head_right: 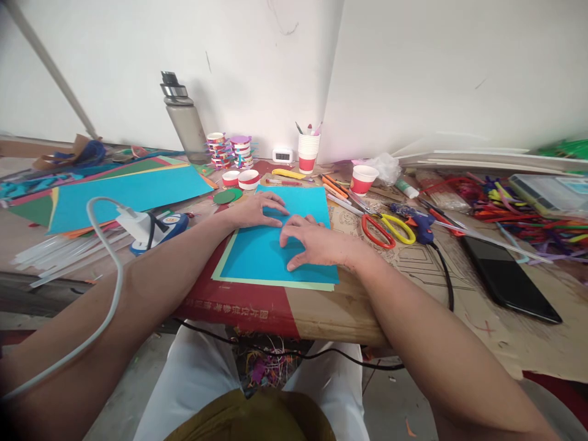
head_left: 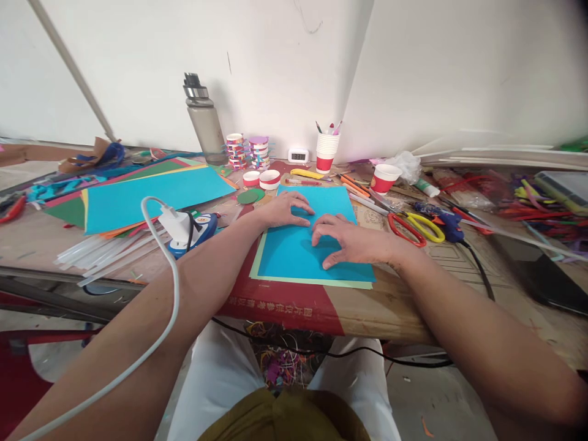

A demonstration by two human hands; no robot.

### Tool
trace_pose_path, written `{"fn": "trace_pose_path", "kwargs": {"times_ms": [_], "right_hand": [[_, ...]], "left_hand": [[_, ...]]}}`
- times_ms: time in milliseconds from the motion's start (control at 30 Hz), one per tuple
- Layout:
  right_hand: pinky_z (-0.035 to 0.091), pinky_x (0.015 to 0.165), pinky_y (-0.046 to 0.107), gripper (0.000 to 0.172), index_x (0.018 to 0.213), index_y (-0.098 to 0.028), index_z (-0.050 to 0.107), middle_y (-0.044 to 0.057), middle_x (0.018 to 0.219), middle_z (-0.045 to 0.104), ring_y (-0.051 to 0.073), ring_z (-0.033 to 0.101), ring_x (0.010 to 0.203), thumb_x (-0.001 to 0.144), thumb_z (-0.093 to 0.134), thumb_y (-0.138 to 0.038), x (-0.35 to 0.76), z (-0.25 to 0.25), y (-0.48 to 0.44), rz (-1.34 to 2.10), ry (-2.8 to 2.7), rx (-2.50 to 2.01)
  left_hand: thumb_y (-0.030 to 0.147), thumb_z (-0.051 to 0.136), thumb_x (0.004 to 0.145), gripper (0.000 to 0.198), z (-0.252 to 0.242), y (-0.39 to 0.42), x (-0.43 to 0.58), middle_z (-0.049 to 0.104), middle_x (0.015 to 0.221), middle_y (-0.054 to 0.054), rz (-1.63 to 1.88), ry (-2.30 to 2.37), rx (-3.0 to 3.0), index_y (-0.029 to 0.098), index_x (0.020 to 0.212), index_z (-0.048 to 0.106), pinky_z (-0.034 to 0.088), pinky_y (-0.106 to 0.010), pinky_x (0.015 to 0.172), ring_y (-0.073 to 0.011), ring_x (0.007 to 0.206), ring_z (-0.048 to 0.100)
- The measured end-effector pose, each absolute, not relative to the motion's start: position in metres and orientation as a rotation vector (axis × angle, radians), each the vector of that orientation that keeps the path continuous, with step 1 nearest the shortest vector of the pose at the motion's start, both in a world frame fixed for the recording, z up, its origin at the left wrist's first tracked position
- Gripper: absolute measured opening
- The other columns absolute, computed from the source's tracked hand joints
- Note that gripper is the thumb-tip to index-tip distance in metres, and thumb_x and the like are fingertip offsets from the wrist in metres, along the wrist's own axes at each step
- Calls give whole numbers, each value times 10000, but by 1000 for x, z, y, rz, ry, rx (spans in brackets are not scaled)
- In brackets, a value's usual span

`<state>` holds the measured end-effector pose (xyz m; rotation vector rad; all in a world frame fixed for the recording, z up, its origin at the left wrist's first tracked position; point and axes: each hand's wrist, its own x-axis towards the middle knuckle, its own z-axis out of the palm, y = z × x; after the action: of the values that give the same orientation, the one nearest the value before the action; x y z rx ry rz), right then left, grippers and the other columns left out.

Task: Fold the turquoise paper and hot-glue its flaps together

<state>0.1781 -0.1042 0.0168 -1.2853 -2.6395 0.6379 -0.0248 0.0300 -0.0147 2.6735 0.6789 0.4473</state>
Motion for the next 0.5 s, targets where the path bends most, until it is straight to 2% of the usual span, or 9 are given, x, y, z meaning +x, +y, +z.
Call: {"fn": "trace_pose_path", "kwargs": {"times_ms": [167,367,500], "right_hand": [[189,1093,511,336,1003,-258,600,59,1222,508,269,441,1210,753,703,-457,181,19,-104,673,-2630,-1228],[212,1094,475,537,1116,-275,571,55,1309,474,282,411,1250,673,746,-524,186,21,-104,739,-2682,-1183],[196,1099,472,463,1082,-259,592,65,1290,476,269,410,1257,709,730,-495,187,19,-101,753,-2665,-1194]], "left_hand": [[492,687,752,384,-13,29,-25,606,1203,-33,433,679,2673,271,1065,720,309,-364,1063,-223,1178,499],[485,696,748,391,-13,29,-26,590,1214,-43,427,691,2656,265,1070,720,309,-357,1060,-224,1186,492],[479,700,748,392,-12,28,-25,597,1209,-45,430,686,2652,256,1070,722,312,-355,1058,-221,1173,500]]}}
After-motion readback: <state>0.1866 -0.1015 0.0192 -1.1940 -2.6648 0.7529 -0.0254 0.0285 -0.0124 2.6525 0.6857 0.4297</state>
